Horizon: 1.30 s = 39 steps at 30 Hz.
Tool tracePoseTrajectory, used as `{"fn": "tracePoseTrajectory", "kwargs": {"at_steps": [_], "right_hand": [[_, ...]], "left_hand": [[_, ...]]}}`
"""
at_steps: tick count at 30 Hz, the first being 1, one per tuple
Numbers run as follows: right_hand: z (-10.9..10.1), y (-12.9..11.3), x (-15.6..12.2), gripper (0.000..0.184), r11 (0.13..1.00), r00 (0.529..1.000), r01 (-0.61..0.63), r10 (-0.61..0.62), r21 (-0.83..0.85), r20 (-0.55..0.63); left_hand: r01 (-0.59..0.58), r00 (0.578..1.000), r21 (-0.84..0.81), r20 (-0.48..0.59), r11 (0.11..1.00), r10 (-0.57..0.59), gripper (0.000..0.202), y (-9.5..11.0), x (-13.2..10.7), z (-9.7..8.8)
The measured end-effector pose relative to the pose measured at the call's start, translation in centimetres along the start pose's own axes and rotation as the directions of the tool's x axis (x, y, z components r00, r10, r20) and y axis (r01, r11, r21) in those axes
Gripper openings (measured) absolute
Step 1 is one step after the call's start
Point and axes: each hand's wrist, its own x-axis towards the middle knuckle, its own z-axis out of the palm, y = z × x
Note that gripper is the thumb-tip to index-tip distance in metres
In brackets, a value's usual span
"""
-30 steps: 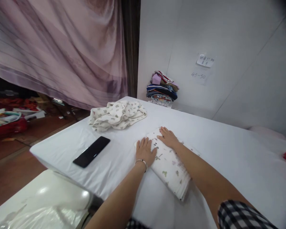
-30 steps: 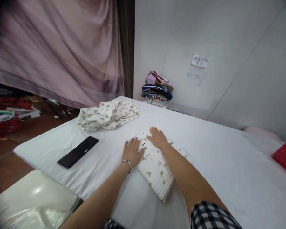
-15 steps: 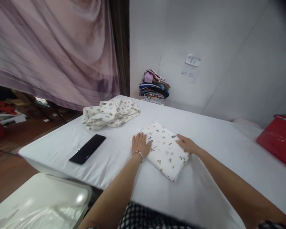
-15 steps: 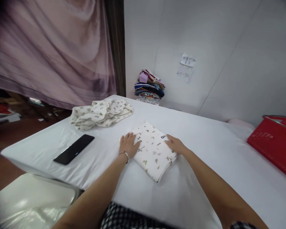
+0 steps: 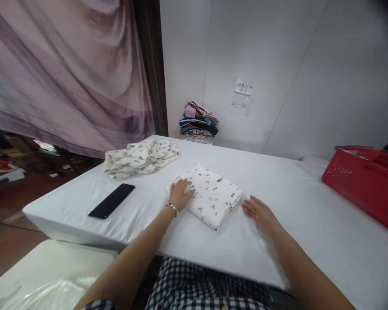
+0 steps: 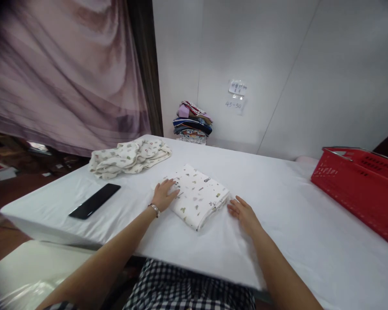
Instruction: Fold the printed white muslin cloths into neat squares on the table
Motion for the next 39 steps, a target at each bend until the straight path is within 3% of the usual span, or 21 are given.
{"fn": "tracePoseTrajectory", "kwargs": {"at_steps": [2, 4, 6, 8, 10, 17, 21, 24, 28, 32, 34, 39], "right_hand": [[-0.1, 0.2, -0.5, 0.056, 0.991, 0.998, -0.033, 0.026, 0.126, 0.058], [-0.2, 0.3, -0.8, 0.048, 0.972, 0.990, -0.069, 0.038, 0.227, 0.137], [-0.4, 0.4, -0.8, 0.042, 0.949, 0.976, -0.104, 0.040, 0.296, 0.215], [-0.6, 0.3, -0.7, 0.040, 0.934, 0.959, -0.129, 0.032, 0.333, 0.282], [-0.8, 0.3, -0.7, 0.041, 0.925, 0.939, -0.155, 0.029, 0.346, 0.343], [-1.1, 0.2, -1.3, 0.041, 0.923, 0.895, -0.204, 0.042, 0.325, 0.443], [-1.3, 0.4, -1.1, 0.037, 0.929, 0.890, -0.206, 0.047, 0.308, 0.454], [-1.3, 0.6, -1.0, 0.032, 0.935, 0.876, -0.215, 0.058, 0.282, 0.478], [-0.5, 0.9, -1.6, 0.033, 0.934, 0.822, -0.291, 0.134, 0.207, 0.554], [1.3, 1.3, -2.4, 0.039, 0.900, 0.763, -0.409, 0.246, 0.152, 0.598], [2.2, 1.4, -2.4, 0.039, 0.878, 0.782, -0.436, 0.262, 0.196, 0.566], [3.7, 0.8, -0.9, 0.030, 0.839, 0.882, -0.369, 0.181, 0.399, 0.435]], "left_hand": [[-0.187, 0.977, -0.010, 0.101, 0.982, 0.187, 0.050, 1.2, -1.8, -0.6], [-0.380, 0.906, -0.014, 0.197, 0.925, 0.375, 0.056, 2.5, -4.0, -1.0], [-0.502, 0.835, 0.006, 0.263, 0.865, 0.483, 0.066, 3.6, -6.0, -0.9], [-0.554, 0.804, 0.052, 0.293, 0.831, 0.518, 0.071, 4.4, -7.3, -0.6], [-0.573, 0.800, 0.109, 0.288, 0.812, 0.526, 0.070, 5.1, -7.8, -0.1], [-0.660, 0.748, 0.194, 0.265, 0.726, 0.609, 0.069, 7.2, -7.1, 1.0], [-0.650, 0.757, 0.139, 0.201, 0.747, 0.621, 0.065, 7.5, -6.9, 1.9], [-0.571, 0.820, 0.037, 0.073, 0.820, 0.568, 0.057, 7.6, -6.3, 2.0], [-0.429, 0.901, -0.068, -0.097, 0.901, 0.422, 0.054, 8.1, -5.1, 0.8], [-0.401, 0.914, -0.112, -0.117, 0.909, 0.389, 0.055, 8.5, -4.5, 0.0], [-0.412, 0.910, -0.119, -0.112, 0.903, 0.400, 0.053, 8.4, -4.6, -0.1], [-0.458, 0.888, -0.120, -0.105, 0.881, 0.448, 0.050, 7.7, -5.5, 0.3]]}}
